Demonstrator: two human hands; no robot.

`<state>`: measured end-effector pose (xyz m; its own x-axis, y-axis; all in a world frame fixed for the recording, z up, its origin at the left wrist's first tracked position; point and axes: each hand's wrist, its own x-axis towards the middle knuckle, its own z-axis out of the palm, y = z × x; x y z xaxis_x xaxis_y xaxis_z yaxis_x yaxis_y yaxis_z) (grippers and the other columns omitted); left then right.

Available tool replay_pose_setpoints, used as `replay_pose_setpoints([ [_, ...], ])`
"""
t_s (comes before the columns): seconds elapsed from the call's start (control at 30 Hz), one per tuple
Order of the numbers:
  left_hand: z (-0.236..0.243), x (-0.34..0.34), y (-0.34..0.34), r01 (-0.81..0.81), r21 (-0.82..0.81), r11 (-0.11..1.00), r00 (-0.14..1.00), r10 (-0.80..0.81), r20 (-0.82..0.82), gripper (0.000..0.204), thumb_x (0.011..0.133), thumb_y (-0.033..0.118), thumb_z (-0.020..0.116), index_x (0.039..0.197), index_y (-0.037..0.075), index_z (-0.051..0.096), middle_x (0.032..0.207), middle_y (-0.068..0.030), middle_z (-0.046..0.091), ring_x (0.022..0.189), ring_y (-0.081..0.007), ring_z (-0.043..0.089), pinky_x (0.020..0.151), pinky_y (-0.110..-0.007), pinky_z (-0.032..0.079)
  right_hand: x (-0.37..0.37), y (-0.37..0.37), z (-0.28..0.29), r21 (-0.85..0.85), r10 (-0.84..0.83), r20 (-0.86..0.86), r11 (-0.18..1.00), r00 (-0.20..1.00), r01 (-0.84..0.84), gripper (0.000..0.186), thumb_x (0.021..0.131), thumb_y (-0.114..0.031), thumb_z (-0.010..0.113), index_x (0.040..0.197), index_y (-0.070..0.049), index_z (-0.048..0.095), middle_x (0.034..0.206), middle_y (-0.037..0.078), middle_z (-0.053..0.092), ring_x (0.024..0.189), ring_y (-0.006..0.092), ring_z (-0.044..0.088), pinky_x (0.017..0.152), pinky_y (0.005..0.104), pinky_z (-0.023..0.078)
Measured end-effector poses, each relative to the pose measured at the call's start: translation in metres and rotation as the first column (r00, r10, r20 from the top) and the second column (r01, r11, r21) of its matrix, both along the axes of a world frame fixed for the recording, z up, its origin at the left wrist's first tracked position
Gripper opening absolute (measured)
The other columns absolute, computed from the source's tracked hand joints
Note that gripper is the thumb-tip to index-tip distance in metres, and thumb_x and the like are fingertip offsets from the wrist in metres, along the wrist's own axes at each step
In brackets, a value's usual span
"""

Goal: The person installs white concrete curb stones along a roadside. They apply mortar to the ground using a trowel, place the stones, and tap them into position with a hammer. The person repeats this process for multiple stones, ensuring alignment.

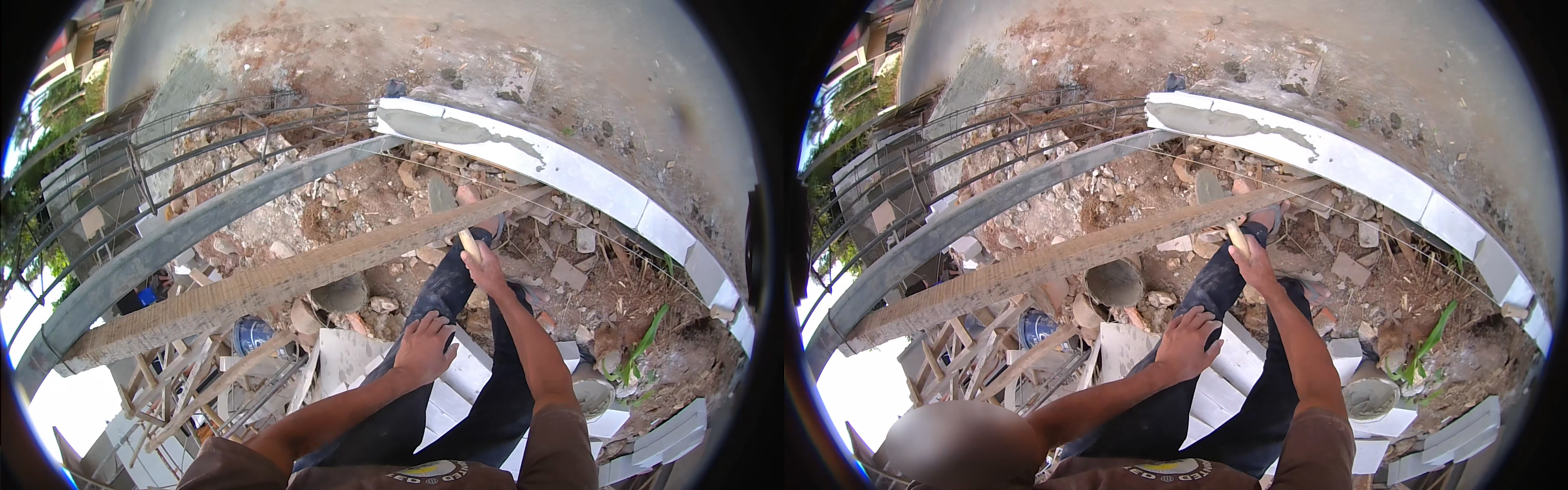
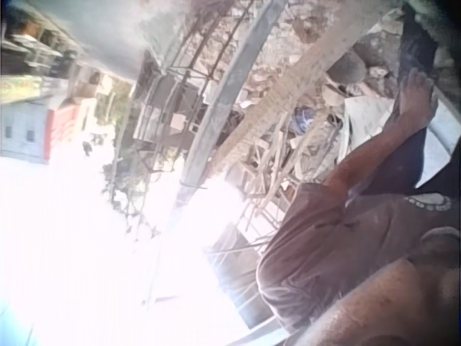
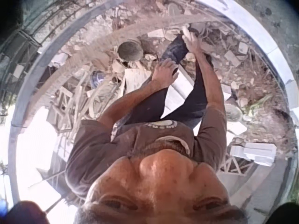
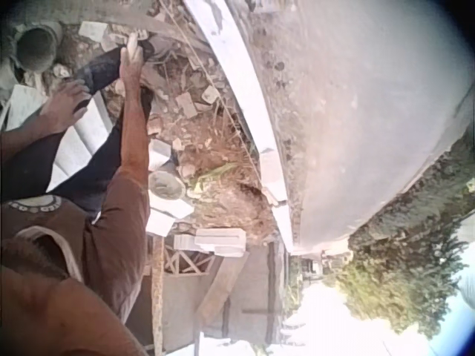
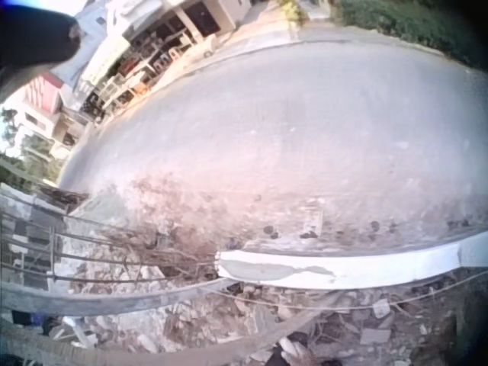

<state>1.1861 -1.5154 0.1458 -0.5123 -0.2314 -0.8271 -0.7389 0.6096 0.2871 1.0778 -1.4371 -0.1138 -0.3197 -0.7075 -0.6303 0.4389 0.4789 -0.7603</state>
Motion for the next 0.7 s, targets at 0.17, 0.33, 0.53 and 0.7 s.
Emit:
replay_pose_setpoints([
  [0.17, -0.004, -0.010, -0.001, 0.005, 0.046, 0.999, 1.000, -0.004, -0.011, 0.043, 0.096, 0.034, 0.067, 0.131, 0.007, 0.065, 0.142, -0.0094, 0.059, 0.146, -0.0286, 0.043, 0.118, -0.049, 0.035, 0.058, -0.103, -0.108, -0.242, -0.127, -0.770, 0.965, 0.626, -0.103, 0.037, 0.104, -0.038, 0.063, 0.116, -0.003, 0.061, 0.084, 0.006, 0.060, 0.078, 0.0196, 0.061, 0.073, 0.0403, 0.051],
  [0.33, 0.000, -0.004, -0.006, -0.020, 0.009, 1.000, 1.000, 0.020, 0.024, 0.043, 0.097, 0.033, 0.066, 0.131, 0.007, 0.065, 0.143, -0.0094, 0.059, 0.146, -0.0289, 0.043, 0.119, -0.049, 0.035, 0.029, -0.172, -0.036, -0.081, -0.149, -0.001, 0.986, 0.989, 0.148, 0.044, 0.098, -0.043, 0.070, 0.119, -0.006, 0.063, 0.089, 0.017, 0.066, 0.081, 0.0373, 0.066, 0.072, 0.0527, 0.050],
  [0.53, -0.002, -0.004, -0.005, 0.005, 0.014, 1.000, 1.000, -0.005, 0.003, 0.042, 0.096, 0.033, 0.067, 0.130, 0.007, 0.066, 0.142, -0.0092, 0.059, 0.146, -0.0290, 0.044, 0.119, -0.048, 0.035, 0.028, -0.129, -0.064, 0.052, -0.085, -0.449, 0.991, 0.889, 0.120, 0.044, 0.097, -0.040, 0.070, 0.116, -0.001, 0.063, 0.092, 0.018, 0.069, 0.086, 0.0362, 0.067, 0.079, 0.0470, 0.051],
  [0.7, -0.003, -0.003, -0.006, 0.015, 0.008, 1.000, 1.000, -0.015, -0.012, 0.042, 0.096, 0.033, 0.068, 0.129, 0.008, 0.067, 0.141, -0.0085, 0.060, 0.145, -0.0288, 0.044, 0.119, -0.048, 0.036, 0.027, -0.080, -0.066, 0.019, -0.189, -0.575, 0.969, 0.796, 0.244, 0.039, 0.090, -0.027, 0.072, 0.116, 0.000, 0.063, 0.097, 0.024, 0.070, 0.086, 0.0457, 0.066, 0.077, 0.0521, 0.052],
])
